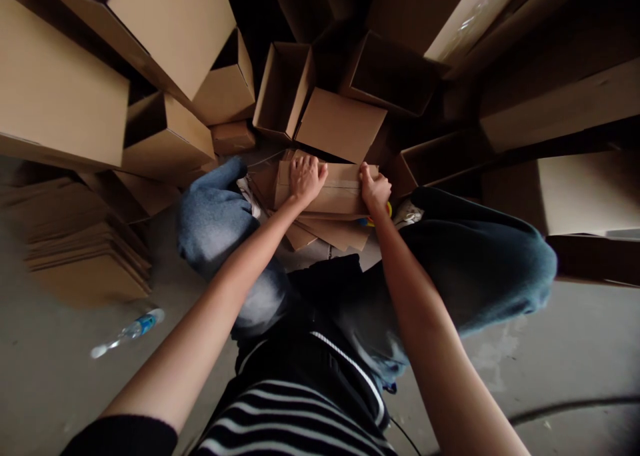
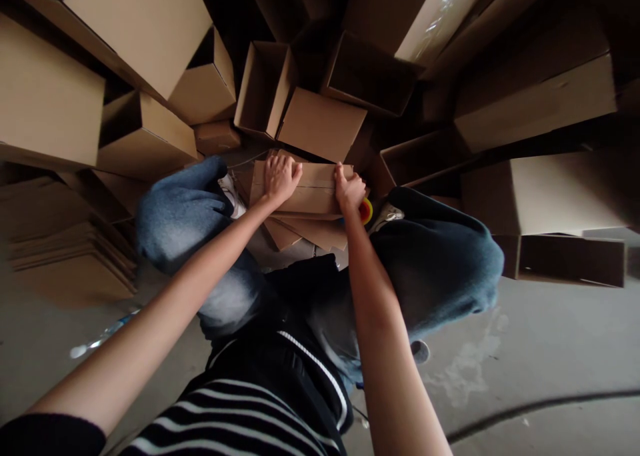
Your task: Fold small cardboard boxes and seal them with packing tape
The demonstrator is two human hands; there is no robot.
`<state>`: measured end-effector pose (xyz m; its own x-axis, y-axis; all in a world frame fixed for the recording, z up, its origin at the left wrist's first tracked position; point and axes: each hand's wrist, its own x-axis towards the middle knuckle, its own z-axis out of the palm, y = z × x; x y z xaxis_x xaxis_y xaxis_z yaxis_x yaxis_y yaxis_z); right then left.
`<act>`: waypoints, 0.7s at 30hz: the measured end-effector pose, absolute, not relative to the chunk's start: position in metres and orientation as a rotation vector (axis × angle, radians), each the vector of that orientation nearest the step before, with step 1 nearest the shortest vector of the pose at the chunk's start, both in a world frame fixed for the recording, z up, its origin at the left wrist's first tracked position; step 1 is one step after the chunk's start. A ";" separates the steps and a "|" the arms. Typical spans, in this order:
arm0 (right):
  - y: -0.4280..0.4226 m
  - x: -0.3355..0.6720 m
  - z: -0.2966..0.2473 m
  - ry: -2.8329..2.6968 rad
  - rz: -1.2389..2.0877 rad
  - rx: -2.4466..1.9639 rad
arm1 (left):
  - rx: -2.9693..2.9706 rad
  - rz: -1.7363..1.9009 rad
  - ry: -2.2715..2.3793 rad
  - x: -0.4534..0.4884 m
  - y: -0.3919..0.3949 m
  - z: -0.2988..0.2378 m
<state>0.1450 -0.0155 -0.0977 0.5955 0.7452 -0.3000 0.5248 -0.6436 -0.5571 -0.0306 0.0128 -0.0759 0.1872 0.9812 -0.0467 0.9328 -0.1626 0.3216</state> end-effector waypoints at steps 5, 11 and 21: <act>-0.016 0.144 -0.092 -1.024 0.760 -2.438 | 2.191 0.230 1.824 -0.031 0.012 -0.073; -0.016 0.144 -0.093 -1.015 0.750 -2.411 | 2.236 0.229 1.839 -0.030 0.011 -0.075; -0.015 0.146 -0.097 -1.027 0.758 -2.407 | 2.221 0.264 1.841 -0.028 0.012 -0.078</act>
<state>0.1463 -0.0151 -0.0967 0.5799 0.7503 -0.3175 0.5250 -0.6421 -0.5586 -0.0278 0.0118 -0.0776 0.1881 0.9820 -0.0160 0.9379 -0.1747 0.2996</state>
